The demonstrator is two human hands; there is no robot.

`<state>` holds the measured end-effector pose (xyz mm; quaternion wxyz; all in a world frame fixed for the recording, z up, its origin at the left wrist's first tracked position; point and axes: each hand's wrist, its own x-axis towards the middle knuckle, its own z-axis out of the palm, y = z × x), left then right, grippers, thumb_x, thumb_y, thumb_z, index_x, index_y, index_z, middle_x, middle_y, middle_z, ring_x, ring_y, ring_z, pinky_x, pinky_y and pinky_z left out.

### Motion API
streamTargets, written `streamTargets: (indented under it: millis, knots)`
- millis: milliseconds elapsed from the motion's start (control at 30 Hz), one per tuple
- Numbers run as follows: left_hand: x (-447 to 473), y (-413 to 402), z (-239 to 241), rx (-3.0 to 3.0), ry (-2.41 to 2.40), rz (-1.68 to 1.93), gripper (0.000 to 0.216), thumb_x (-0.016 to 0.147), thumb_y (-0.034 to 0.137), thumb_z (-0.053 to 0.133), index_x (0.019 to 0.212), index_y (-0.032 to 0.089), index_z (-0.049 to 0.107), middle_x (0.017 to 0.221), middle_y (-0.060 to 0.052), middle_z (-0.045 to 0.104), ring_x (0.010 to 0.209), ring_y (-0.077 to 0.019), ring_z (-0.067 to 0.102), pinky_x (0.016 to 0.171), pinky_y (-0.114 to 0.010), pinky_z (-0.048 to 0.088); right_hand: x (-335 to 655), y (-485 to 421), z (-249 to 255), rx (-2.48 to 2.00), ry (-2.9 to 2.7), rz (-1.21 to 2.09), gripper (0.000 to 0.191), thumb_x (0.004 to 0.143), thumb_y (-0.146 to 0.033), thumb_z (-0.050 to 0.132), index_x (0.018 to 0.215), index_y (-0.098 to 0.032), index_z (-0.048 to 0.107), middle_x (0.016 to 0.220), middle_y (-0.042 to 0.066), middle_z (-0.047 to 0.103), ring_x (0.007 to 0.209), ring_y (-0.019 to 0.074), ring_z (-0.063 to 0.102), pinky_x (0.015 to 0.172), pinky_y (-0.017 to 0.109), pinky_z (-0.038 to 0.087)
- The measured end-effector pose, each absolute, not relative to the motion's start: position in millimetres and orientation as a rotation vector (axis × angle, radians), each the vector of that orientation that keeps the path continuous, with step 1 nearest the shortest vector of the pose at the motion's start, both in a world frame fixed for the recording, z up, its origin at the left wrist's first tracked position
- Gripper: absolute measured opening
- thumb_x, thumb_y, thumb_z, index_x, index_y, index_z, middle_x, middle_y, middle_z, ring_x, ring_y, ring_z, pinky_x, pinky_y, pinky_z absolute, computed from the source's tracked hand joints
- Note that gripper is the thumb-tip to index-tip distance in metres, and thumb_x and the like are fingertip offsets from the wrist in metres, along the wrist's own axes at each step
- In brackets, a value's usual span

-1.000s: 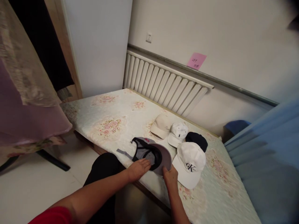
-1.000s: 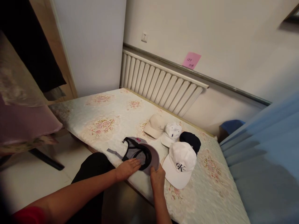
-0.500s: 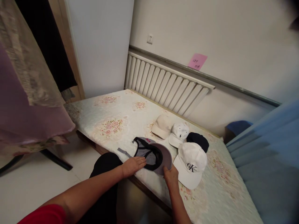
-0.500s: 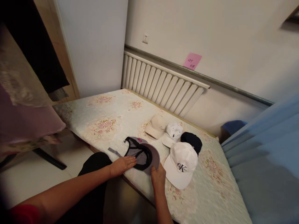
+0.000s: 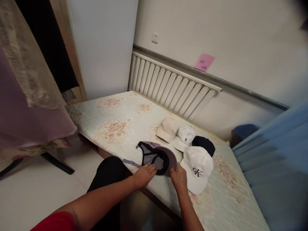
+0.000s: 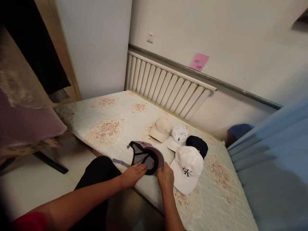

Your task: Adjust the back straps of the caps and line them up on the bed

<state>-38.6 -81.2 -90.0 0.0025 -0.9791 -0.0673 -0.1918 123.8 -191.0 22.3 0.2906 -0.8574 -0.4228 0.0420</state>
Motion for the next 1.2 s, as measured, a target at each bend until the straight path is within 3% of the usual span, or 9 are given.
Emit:
streamTargets:
  millis: [300, 467, 700, 1200]
  knots:
    - [-14.2, -93.6, -93.0, -3.187, -0.181, -0.620, 0.047, 0.090, 0.023, 0.041, 0.134, 0.010, 0.044, 0.135, -0.017, 0.052, 0.128, -0.0241, 0.044, 0.109, -0.041, 0.029, 118.5, -197.3, -6.8, -2.194, -1.106, 0.041, 0.029, 0.079, -0.035, 0.044, 0.091, -0.019, 0.065, 0.080, 0.008, 0.069, 0.075, 0.0219, 0.062, 0.069, 0.029, 0.043]
    - [-17.0, -93.8, -87.4, -3.239, -0.230, -0.651, 0.044, 0.093, 0.025, 0.036, 0.134, 0.012, 0.045, 0.137, -0.012, 0.051, 0.130, -0.0218, 0.043, 0.110, -0.038, 0.028, 105.8, -201.1, -44.5, -2.168, -1.022, -0.023, 0.036, 0.080, -0.040, 0.044, 0.094, -0.014, 0.062, 0.088, 0.013, 0.069, 0.082, 0.0239, 0.062, 0.075, 0.031, 0.046]
    - [-18.4, -97.8, -82.2, -3.238, -0.257, -0.631, 0.047, 0.094, 0.035, 0.037, 0.135, 0.014, 0.044, 0.139, -0.010, 0.050, 0.133, -0.0216, 0.038, 0.110, -0.038, 0.026, 95.4, -192.4, -72.6, -2.324, -0.846, -0.135, 0.043, 0.083, -0.044, 0.041, 0.094, -0.009, 0.062, 0.088, 0.024, 0.067, 0.080, 0.0309, 0.064, 0.068, 0.037, 0.044]
    - [-31.3, -92.5, -85.7, -3.206, -0.293, -0.558, 0.054, 0.093, 0.041, 0.039, 0.141, 0.017, 0.035, 0.144, -0.008, 0.045, 0.136, -0.0209, 0.033, 0.112, -0.039, 0.019, 95.6, -186.4, -82.3, -2.471, -0.992, -0.348, 0.039, 0.089, -0.043, 0.037, 0.086, -0.012, 0.062, 0.081, 0.017, 0.065, 0.080, 0.0285, 0.061, 0.071, 0.037, 0.041]
